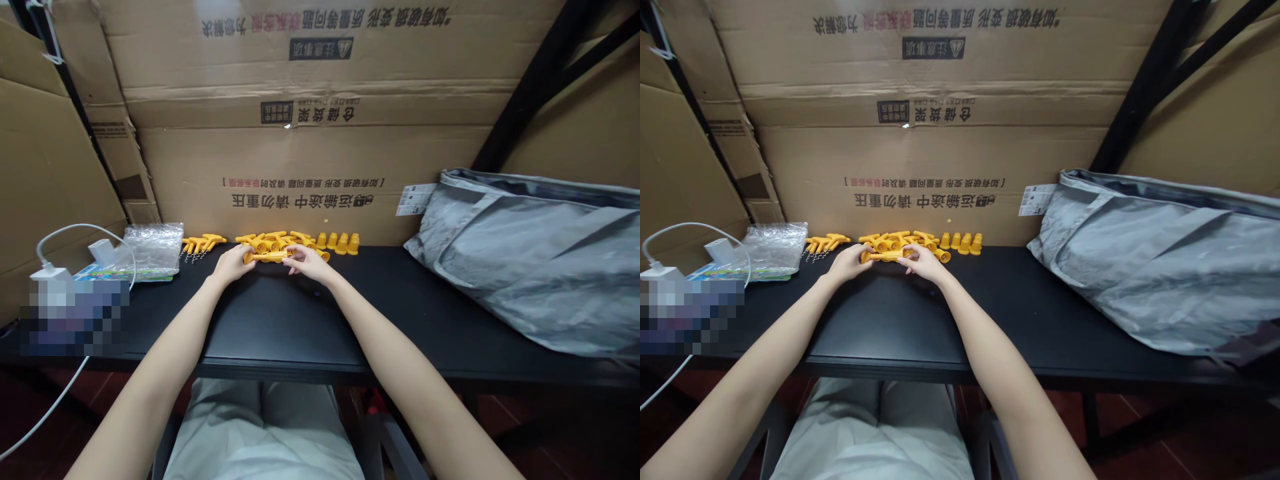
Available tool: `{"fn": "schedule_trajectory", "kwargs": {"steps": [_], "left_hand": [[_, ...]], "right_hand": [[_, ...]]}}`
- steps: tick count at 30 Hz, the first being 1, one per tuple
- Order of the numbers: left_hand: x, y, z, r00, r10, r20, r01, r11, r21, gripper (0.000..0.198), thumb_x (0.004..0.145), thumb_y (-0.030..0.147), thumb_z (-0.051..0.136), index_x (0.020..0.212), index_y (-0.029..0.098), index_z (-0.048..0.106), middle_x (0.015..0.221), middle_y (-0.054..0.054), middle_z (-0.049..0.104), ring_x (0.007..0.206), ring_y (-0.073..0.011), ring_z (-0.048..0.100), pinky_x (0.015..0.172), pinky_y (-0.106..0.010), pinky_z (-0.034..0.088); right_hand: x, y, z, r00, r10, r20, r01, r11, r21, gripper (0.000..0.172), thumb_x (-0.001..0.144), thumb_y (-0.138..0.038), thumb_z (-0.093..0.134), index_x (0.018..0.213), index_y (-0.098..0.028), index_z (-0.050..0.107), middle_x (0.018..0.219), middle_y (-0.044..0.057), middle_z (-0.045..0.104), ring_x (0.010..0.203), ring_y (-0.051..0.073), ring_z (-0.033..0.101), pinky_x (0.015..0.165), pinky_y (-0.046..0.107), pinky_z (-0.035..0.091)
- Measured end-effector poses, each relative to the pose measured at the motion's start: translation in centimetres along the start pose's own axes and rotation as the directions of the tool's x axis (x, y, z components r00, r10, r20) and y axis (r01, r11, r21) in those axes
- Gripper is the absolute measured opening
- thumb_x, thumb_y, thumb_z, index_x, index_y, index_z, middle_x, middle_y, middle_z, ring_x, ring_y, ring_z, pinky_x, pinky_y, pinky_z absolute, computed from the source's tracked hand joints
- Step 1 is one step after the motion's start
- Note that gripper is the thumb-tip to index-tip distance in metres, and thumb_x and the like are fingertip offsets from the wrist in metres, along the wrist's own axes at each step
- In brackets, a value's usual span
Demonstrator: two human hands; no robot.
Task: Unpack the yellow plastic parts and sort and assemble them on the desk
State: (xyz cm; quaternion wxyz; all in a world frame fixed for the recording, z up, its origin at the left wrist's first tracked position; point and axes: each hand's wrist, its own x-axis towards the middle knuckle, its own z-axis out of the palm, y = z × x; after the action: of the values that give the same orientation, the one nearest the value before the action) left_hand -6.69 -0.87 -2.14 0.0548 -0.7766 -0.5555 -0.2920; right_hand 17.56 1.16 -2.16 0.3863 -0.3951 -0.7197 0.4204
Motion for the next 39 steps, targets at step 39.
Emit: {"fn": "schedule_trajectory", "kwargs": {"steps": [39], "left_hand": [[-0.8, -5.1, 0.2, 0.714, -0.699, 0.028, 0.672, 0.696, 0.253, 0.056, 0.086, 0.037, 0.041, 0.137, 0.015, 0.047, 0.153, -0.017, 0.034, 0.145, -0.0349, 0.022, 0.112, -0.068, 0.019]], "right_hand": [[3.4, -3.0, 3.9, 0.885, -0.454, -0.100, 0.142, 0.469, -0.872, 0.044, 0.091, -0.014, 0.043, 0.133, -0.024, 0.054, 0.123, 0.010, 0.058, 0.107, 0.024, 0.054, 0.084, 0.033, 0.048]]}}
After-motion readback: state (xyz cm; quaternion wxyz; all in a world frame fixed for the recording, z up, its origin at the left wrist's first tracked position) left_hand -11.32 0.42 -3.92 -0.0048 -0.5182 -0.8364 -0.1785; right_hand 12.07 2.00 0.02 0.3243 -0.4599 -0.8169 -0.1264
